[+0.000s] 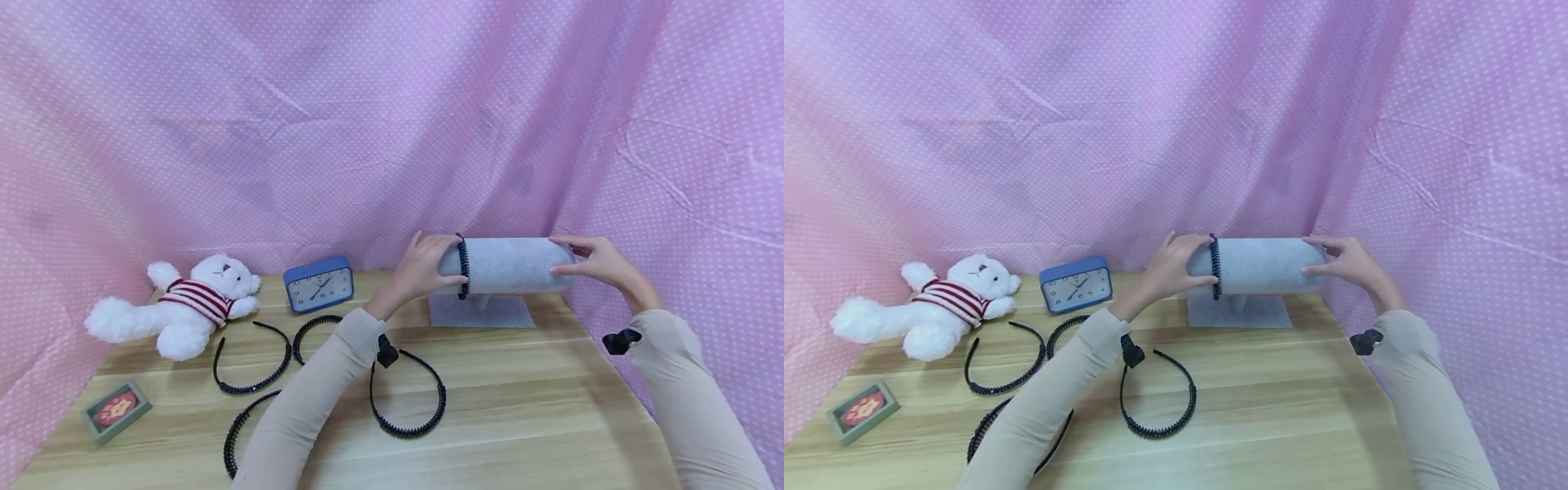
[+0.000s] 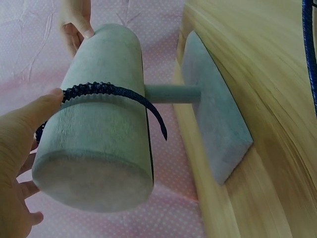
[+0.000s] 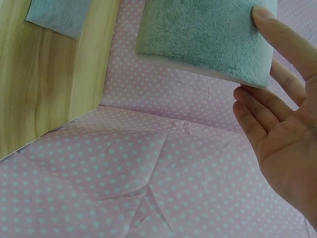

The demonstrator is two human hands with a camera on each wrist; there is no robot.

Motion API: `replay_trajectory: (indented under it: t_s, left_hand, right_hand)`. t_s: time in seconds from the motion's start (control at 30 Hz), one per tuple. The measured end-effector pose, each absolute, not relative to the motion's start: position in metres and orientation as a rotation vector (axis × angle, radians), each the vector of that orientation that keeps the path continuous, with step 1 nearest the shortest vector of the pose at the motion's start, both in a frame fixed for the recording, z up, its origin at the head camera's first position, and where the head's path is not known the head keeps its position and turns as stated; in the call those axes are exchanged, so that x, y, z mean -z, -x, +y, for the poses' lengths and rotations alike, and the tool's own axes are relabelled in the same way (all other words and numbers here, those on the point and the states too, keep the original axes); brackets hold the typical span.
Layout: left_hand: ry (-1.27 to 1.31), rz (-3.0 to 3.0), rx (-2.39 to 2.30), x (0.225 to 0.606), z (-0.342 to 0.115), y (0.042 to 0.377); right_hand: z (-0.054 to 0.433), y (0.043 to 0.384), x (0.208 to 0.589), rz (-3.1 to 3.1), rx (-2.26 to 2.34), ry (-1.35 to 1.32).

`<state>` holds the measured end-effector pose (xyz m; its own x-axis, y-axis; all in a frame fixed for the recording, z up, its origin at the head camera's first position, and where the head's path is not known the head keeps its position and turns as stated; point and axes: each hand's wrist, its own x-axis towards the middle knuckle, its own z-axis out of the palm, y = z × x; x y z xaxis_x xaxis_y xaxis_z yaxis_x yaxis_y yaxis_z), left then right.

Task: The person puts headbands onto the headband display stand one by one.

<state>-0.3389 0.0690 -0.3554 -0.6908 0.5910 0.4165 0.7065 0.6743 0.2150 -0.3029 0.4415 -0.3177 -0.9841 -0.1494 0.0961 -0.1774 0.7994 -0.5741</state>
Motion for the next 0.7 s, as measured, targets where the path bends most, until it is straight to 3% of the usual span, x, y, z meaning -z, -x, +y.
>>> replay_trajectory:
  t_s: [0.7]
  left_hand:
    - [1.010, -2.646, 0.372, 0.348, 0.097, 0.342]
  right_hand:
    - [0.423, 0.314, 0.313, -2.951, -0.913, -0.248]
